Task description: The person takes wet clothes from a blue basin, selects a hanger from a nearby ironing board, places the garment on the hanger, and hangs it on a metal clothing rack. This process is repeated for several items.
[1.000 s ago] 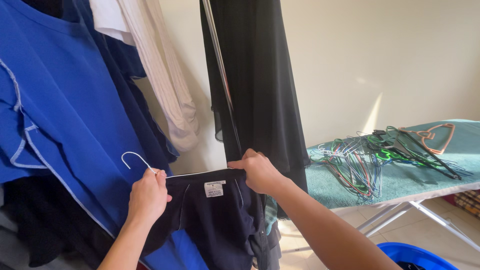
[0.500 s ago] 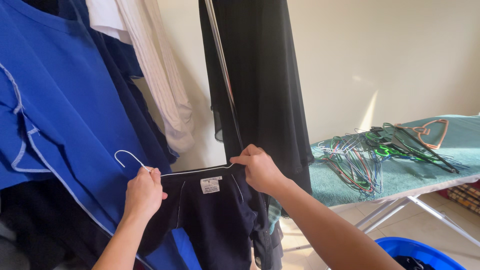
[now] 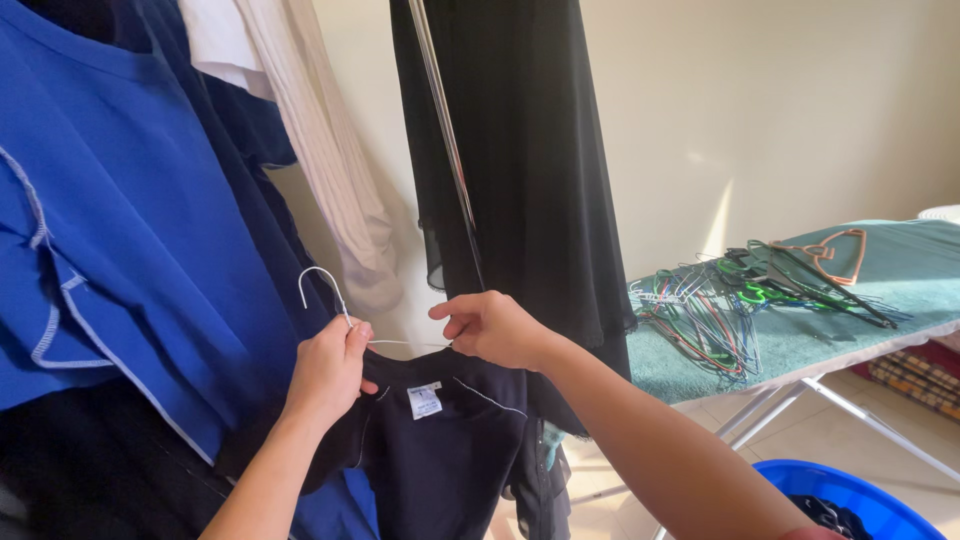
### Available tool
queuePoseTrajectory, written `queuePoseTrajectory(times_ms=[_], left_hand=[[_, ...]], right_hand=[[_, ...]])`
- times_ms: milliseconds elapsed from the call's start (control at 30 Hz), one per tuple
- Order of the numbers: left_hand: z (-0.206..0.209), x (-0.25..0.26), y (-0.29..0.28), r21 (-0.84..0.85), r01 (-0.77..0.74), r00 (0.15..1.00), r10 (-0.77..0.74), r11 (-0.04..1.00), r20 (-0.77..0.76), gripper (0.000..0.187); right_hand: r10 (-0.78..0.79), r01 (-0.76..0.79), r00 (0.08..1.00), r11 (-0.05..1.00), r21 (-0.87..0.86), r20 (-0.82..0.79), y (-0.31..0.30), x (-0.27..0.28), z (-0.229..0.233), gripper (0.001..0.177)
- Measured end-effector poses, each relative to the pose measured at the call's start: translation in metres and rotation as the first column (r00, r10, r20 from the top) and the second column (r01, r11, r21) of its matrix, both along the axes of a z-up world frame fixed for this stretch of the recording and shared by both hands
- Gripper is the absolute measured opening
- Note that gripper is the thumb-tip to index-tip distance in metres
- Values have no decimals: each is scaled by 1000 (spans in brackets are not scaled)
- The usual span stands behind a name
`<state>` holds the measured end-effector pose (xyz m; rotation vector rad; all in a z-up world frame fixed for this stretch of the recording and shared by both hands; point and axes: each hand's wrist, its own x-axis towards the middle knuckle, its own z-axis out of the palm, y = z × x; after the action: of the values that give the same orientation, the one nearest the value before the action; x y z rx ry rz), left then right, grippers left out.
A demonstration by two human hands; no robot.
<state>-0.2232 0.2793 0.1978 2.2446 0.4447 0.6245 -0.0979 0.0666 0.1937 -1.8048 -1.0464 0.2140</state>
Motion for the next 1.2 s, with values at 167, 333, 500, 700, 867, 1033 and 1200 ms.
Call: queuePoseTrajectory(times_ms=[167,333,500,700,867,1033,1200], left_hand=[[9,9,11,-139,-6,994,21,990,108,32],[12,22,14,-273,116,980,-66,955,187,31],[33,37,13,-334,277,950,-205,901,235,34],[67,44,14,-306,380,919,-320,873,230,33],[86,39,39,-185,237,961,-203,954,186,34],[104,39,72,415,-78,928,-86,906,362,32],[127,58,80,372,-178,918,17,911,397,24]], right_hand=[[-3,3,1000,1000,9,20,-17,7,10,48],[-166,257,897,950,-179,409,-23,19,20,30],[-155,256,788,963,-88,597,-20,16,37,25],[-272,317,727,947,44,630,-8,15,75,18],[-377,348,486,911,221,789,-10,23,117,35],[-411,401,383,881,252,827,9,11,159,28],[-421,469,245,840,273,873,38,3,195,12]])
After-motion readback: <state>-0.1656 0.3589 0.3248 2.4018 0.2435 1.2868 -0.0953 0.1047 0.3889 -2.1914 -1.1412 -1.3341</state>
